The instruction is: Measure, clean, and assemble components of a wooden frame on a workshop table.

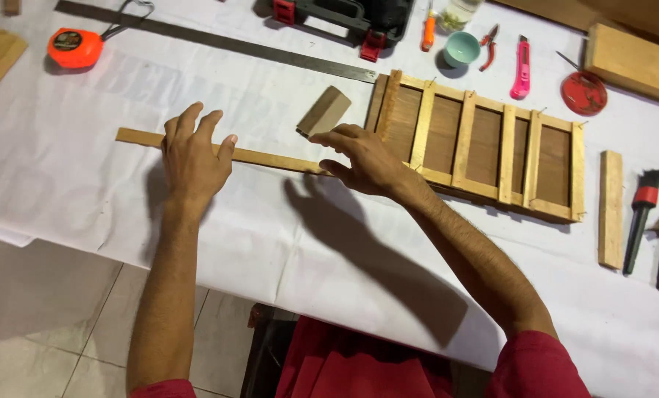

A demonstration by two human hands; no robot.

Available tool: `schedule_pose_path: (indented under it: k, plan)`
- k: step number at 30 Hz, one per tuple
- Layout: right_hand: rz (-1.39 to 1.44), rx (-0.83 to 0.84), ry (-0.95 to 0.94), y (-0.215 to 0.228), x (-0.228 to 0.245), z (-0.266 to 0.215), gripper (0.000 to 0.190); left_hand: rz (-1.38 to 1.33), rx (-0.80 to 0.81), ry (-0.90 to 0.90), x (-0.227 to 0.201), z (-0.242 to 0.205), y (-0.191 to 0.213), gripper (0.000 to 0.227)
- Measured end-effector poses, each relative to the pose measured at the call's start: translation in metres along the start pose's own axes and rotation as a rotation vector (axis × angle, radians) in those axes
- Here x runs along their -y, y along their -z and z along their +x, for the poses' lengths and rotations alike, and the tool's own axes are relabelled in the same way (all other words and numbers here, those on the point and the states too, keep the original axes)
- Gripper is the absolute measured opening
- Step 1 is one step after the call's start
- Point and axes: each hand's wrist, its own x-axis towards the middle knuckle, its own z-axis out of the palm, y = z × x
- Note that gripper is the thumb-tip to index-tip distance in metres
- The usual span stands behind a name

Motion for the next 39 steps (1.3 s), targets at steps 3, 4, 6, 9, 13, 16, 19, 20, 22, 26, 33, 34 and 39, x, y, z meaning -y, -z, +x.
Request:
schedule_pose_path:
  k: [3, 4, 6, 9, 13, 16, 19, 20, 22, 26, 33, 34, 39]
  plan:
    - [0.027, -0.02, -0.092, 0.025, -0.012, -0.027, 0.046, -0.093, -0.045, -0.11, -0.042, 0.02, -0.004, 0.046]
    - [0.017, -0.033, -0.115, 0.037, -0.009, -0.035, 0.046, -0.108, -0.038, -0.133, -0.056, 0.027, -0.005, 0.046]
    - [0.019, -0.036, -0.214, 0.061, -0.004, -0.052, 0.052, -0.209, -0.075, -0.22, -0.087, 0.042, -0.01, 0.05]
    - [0.033, -0.118, -0.261, 0.074, -0.029, -0.09, 0.049, -0.277, -0.078, -0.33, -0.131, 0.059, -0.028, 0.051]
    - [0.055, -0.206, -0.308, 0.106, -0.044, -0.135, 0.051, -0.309, -0.039, -0.431, -0.193, 0.071, -0.05, 0.052]
    - [0.025, -0.27, -0.335, 0.13, -0.061, -0.17, 0.054, -0.324, 0.004, -0.498, -0.241, 0.076, -0.065, 0.052]
    - [0.004, -0.319, -0.445, 0.151, -0.082, -0.205, 0.049, -0.32, 0.022, -0.578, -0.282, 0.078, -0.087, 0.053]
    - [0.058, -0.366, -0.481, 0.156, -0.092, -0.216, 0.044, -0.332, 0.039, -0.613, -0.294, 0.077, -0.094, 0.052]
    - [0.109, -0.421, -0.527, 0.161, -0.114, -0.239, 0.04, -0.35, 0.061, -0.658, -0.317, 0.075, -0.108, 0.052]
    - [0.092, -0.442, -0.648, 0.154, -0.157, -0.276, 0.026, -0.355, 0.256, -0.702, -0.355, 0.075, -0.144, 0.054]
    - [0.062, -0.447, -0.508, 0.123, -0.174, -0.269, 0.04, -0.296, 0.495, -0.71, -0.375, 0.078, -0.194, 0.062]
    - [0.067, -0.444, -0.505, 0.121, -0.179, -0.269, 0.04, -0.292, 0.496, -0.704, -0.374, 0.077, -0.196, 0.062]
    - [0.011, -0.306, -0.37, 0.107, -0.179, -0.267, 0.05, -0.27, 0.48, -0.72, -0.363, 0.068, -0.203, 0.076]
